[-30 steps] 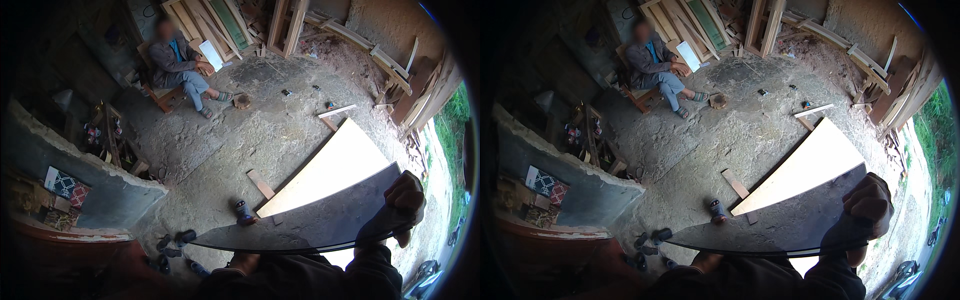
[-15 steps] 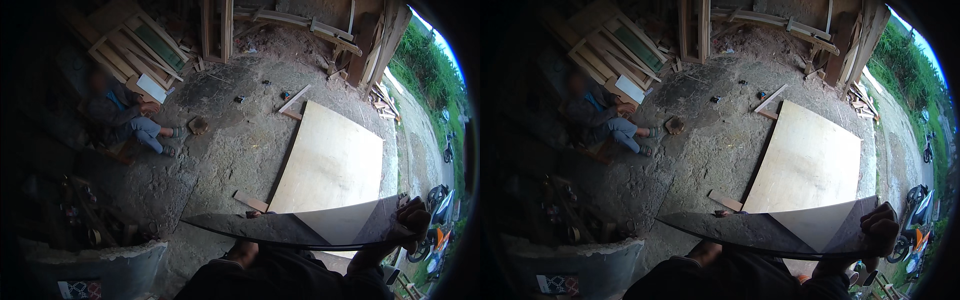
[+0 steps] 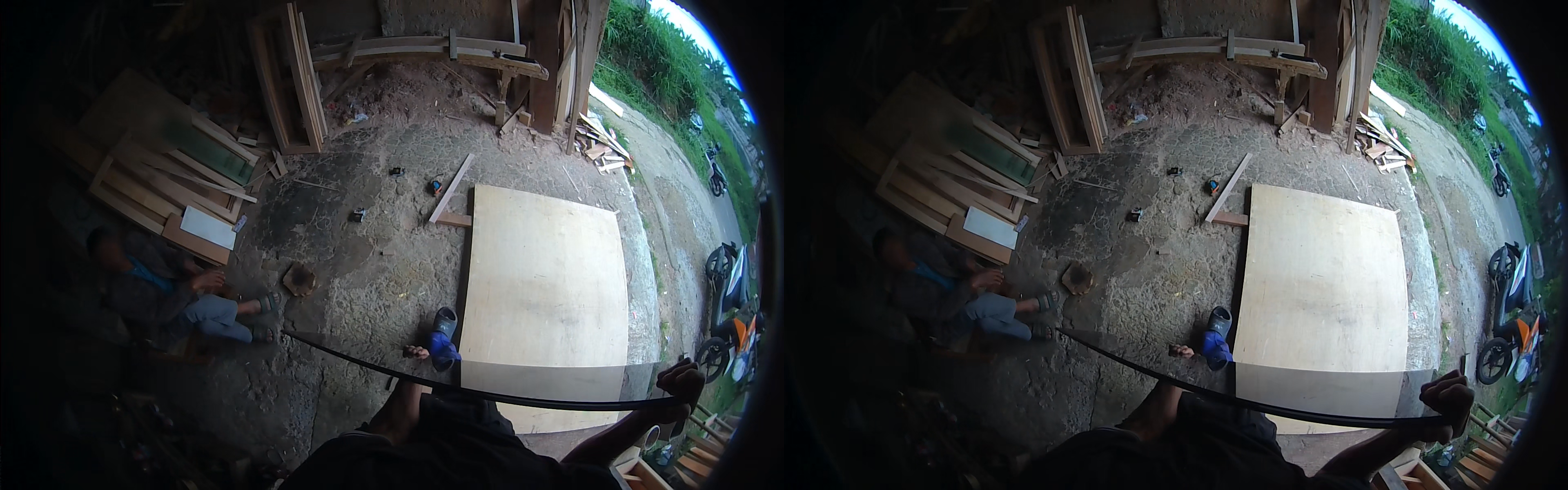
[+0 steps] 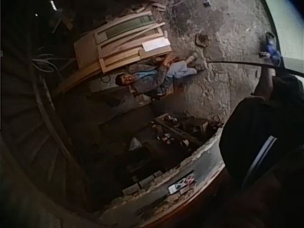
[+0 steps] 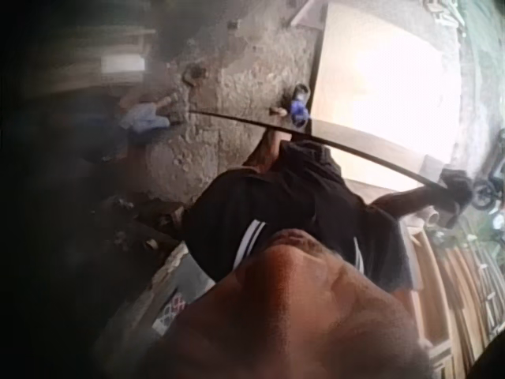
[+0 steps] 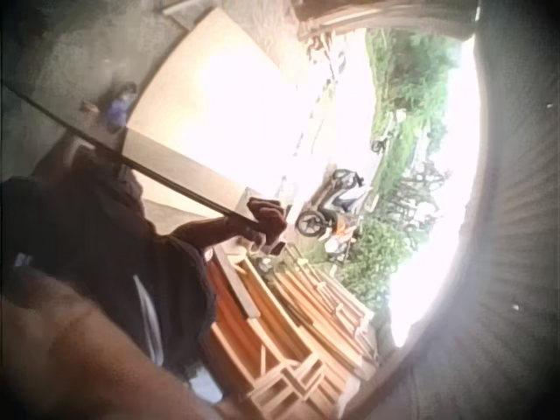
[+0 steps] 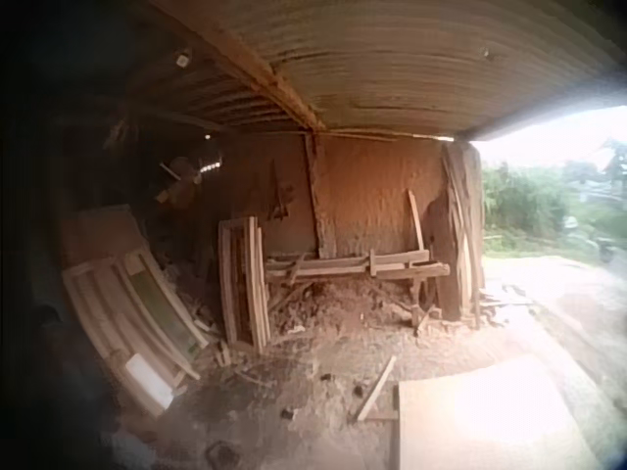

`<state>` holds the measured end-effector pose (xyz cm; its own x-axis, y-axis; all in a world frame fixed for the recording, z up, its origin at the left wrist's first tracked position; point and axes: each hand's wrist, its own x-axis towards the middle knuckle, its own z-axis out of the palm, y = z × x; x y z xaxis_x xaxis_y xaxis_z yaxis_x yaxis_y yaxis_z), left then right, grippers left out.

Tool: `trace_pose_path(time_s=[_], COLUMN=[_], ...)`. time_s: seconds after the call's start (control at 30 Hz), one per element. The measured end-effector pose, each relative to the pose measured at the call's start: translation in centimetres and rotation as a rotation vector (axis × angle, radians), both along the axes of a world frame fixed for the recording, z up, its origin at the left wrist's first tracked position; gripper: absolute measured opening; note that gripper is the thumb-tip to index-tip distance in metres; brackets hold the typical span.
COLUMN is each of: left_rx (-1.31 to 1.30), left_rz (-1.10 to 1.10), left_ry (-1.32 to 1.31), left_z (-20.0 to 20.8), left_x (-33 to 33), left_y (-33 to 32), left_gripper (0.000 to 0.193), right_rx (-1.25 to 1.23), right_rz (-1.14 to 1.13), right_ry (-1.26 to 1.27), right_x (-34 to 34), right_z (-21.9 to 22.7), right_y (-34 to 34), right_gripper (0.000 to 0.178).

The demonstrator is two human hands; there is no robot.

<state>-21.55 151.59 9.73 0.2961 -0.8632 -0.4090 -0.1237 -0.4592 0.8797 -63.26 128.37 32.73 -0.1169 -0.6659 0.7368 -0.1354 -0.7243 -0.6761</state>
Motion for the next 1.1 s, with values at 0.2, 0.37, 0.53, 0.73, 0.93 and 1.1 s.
trace_pose_path(time_s=[0.2,0.37,0.53,0.73,0.93,1.1], left_rx=[-0.022,-0.162,-0.405,-0.623,-0.759,-0.87], left_rz=[0.105,0.362,0.68,0.805,0.803,0.724], left_ry=[0.166,0.633,1.164,1.384,1.476,1.494], left_z=[-3.9,-9.2,-15.4,-20.6,-23.0,-22.8], left_x=[9.5,17.1,26.8,38.8,48.6,56.3], left_y=[-16.9,-32.1,-48.5,-66.0,-78.7,-87.2], left_gripper=[0.04,0.039,0.039,0.038,0.038,0.038], right_rx=[0.062,0.124,0.197,0.066,0.11,0.244], right_rz=[-0.168,-0.285,-0.352,-0.492,-0.576,-1.014], right_ry=[-0.145,-0.206,-0.28,-0.252,-0.362,-0.092], right_x=[7.4,11.2,16.6,21.6,30.6,35.5], right_z=[-2.3,-1.1,-1.0,-6.5,-8.5,-9.1], right_y=[-12.7,-20.8,-28.0,-39.7,-49.0,-55.5], right_gripper=[0.058,0.043,0.03,0.066,0.037,0.037])
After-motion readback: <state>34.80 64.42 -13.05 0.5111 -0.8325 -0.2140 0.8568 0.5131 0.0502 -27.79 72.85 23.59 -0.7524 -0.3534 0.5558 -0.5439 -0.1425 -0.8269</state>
